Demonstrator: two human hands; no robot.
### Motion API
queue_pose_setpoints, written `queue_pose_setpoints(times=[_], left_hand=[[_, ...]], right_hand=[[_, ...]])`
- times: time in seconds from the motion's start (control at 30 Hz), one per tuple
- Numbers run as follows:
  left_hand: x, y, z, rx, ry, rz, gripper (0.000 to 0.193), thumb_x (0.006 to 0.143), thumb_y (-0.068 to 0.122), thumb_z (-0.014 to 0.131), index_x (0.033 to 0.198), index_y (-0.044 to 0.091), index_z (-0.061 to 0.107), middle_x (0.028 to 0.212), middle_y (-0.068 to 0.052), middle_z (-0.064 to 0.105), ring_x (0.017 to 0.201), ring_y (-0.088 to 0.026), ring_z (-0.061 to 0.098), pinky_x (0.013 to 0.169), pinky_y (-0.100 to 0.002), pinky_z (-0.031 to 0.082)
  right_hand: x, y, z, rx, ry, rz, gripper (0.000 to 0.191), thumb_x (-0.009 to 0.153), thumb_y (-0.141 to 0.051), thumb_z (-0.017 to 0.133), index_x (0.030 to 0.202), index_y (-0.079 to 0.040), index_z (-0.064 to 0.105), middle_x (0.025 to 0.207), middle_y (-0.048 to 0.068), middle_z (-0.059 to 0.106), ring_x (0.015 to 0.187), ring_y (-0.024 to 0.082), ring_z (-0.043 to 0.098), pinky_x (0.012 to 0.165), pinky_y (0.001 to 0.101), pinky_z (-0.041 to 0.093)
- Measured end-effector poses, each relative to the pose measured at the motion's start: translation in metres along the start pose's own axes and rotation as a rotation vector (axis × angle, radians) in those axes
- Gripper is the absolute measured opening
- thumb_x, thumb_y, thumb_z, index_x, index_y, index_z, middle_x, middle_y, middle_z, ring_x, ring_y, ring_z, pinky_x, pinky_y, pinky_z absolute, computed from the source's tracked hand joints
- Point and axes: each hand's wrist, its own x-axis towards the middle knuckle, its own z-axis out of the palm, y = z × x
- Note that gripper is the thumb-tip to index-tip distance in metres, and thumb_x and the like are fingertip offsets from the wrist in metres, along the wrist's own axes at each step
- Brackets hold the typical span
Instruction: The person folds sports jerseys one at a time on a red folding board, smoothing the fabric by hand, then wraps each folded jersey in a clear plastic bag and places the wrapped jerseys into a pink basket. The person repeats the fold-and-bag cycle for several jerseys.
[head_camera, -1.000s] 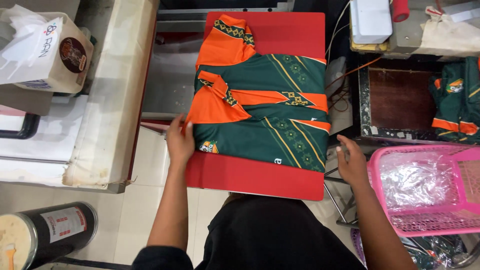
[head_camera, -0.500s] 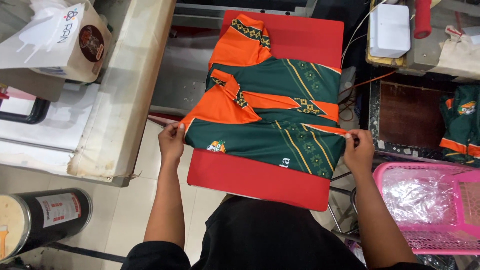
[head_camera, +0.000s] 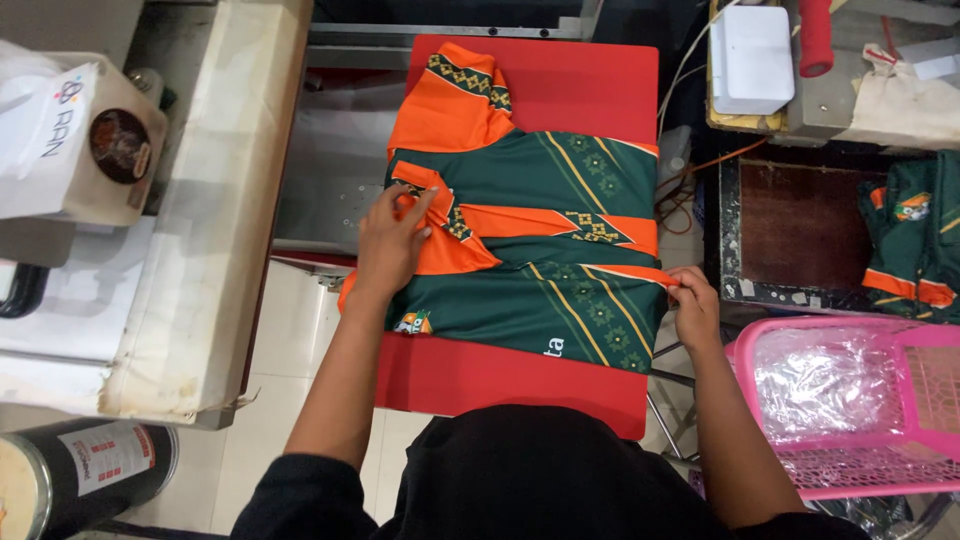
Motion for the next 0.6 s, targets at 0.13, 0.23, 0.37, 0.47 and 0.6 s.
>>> queue_pose_setpoints(times=[0.13, 0.23, 0.37, 0.47, 0.6], left_hand=[[0.03, -0.009, 0.028, 0.118, -0.153, -0.074, 0.033, 0.086, 0.011, 0.076, 0.116, 0.025, 0.072, 0.123, -0.002, 0.064, 0.12, -0.024, 0.061, 0.099, -0.045, 0.042], [0.039, -0.015, 0.039, 0.117, -0.077, -0.164, 0.03, 0.091, 0.015, 0.077, 0.118, 0.027, 0.071, 0.124, 0.001, 0.064, 0.121, -0.023, 0.061, 0.101, -0.044, 0.043], [0.025, -0.002, 0.03, 0.094, 0.042, -0.18, 0.059, 0.085, 0.018, 0.075, 0.142, 0.014, 0.058, 0.141, -0.013, 0.056, 0.128, -0.033, 0.055, 0.105, -0.05, 0.039], [-0.01, 0.019, 0.012, 0.193, 0.137, -0.186, 0.073, 0.09, 0.034, 0.077, 0.152, 0.007, 0.047, 0.154, -0.023, 0.045, 0.139, -0.04, 0.046, 0.11, -0.055, 0.035], [-0.052, 0.043, 0.009, 0.295, -0.022, -0.263, 0.086, 0.087, 0.058, 0.071, 0.152, 0.008, 0.044, 0.159, -0.024, 0.037, 0.145, -0.044, 0.038, 0.112, -0.063, 0.029]], right_hand=[[-0.002, 0.009, -0.004, -0.059, 0.031, 0.123, 0.013, 0.105, -0.01, 0.061, 0.097, 0.0, 0.064, 0.087, 0.007, 0.056, 0.081, 0.011, 0.05, 0.073, 0.0263, 0.04], [-0.007, 0.015, -0.004, -0.154, 0.144, 0.221, 0.014, 0.107, -0.017, 0.062, 0.105, -0.003, 0.063, 0.086, 0.009, 0.06, 0.085, 0.019, 0.054, 0.077, 0.0324, 0.043], [-0.011, 0.006, 0.0, -0.584, 0.184, -0.13, 0.023, 0.094, -0.014, 0.069, 0.115, -0.005, 0.067, 0.111, 0.013, 0.066, 0.106, 0.033, 0.063, 0.098, 0.0431, 0.041], [-0.008, -0.022, 0.008, -0.554, 0.225, -0.239, 0.026, 0.095, -0.013, 0.067, 0.121, -0.006, 0.067, 0.121, 0.015, 0.066, 0.118, 0.037, 0.06, 0.104, 0.0458, 0.041], [0.011, -0.067, 0.045, -0.483, 0.12, -0.391, 0.024, 0.095, -0.018, 0.072, 0.117, -0.007, 0.067, 0.122, 0.012, 0.068, 0.119, 0.034, 0.061, 0.106, 0.0445, 0.044]])
